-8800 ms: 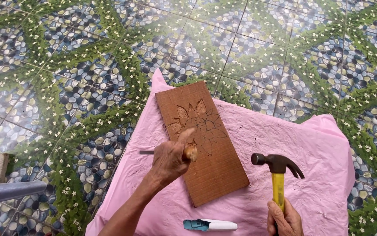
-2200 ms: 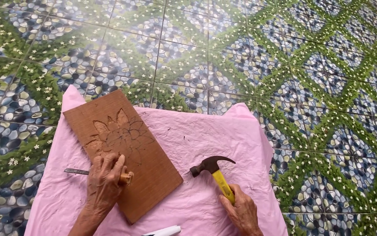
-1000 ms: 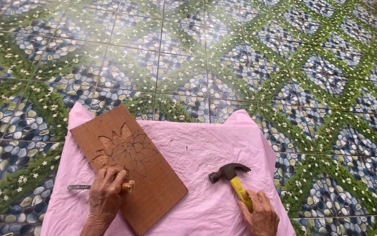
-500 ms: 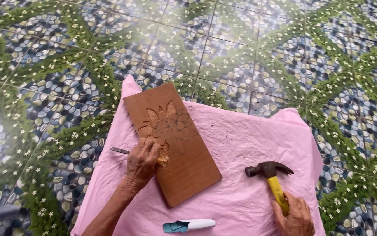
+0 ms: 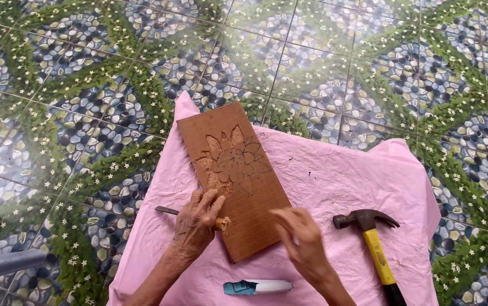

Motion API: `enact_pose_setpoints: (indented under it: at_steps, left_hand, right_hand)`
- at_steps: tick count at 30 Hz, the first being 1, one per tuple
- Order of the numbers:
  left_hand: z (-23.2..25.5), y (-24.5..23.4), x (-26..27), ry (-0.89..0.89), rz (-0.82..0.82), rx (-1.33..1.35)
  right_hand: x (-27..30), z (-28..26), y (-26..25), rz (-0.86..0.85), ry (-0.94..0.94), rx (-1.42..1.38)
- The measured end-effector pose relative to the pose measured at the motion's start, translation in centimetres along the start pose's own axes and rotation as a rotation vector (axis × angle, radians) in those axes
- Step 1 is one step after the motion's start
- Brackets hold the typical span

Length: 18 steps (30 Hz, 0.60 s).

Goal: Carving a floral design into a wooden board using a hammer and a wood chisel

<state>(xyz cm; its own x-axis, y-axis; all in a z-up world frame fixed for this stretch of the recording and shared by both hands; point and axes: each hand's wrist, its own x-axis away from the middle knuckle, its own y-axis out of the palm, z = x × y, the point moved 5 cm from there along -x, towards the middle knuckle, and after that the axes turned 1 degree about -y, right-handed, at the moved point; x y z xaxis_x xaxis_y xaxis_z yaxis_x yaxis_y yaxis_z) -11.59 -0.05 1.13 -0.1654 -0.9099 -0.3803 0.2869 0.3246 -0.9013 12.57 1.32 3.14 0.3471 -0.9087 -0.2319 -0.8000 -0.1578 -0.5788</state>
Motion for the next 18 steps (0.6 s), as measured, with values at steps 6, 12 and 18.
enact_pose_setpoints:
  at_steps: [6,12,18]
  left_hand:
    - [0.4,0.1,1.7,-0.027,-0.142,-0.038]
    - [0.4,0.8,2.1,-0.026,-0.158,-0.022]
    - [0.9,-0.1,2.0,-0.03,-0.126,0.002]
  right_hand:
    - [-8.9,-2.5,6.7,-0.018,-0.308,0.172]
    - [-10.1,-3.1,9.1,0.09,-0.304,0.368]
    - [-10.4,-3.4,11.1,0.106,-0.485,0.649]
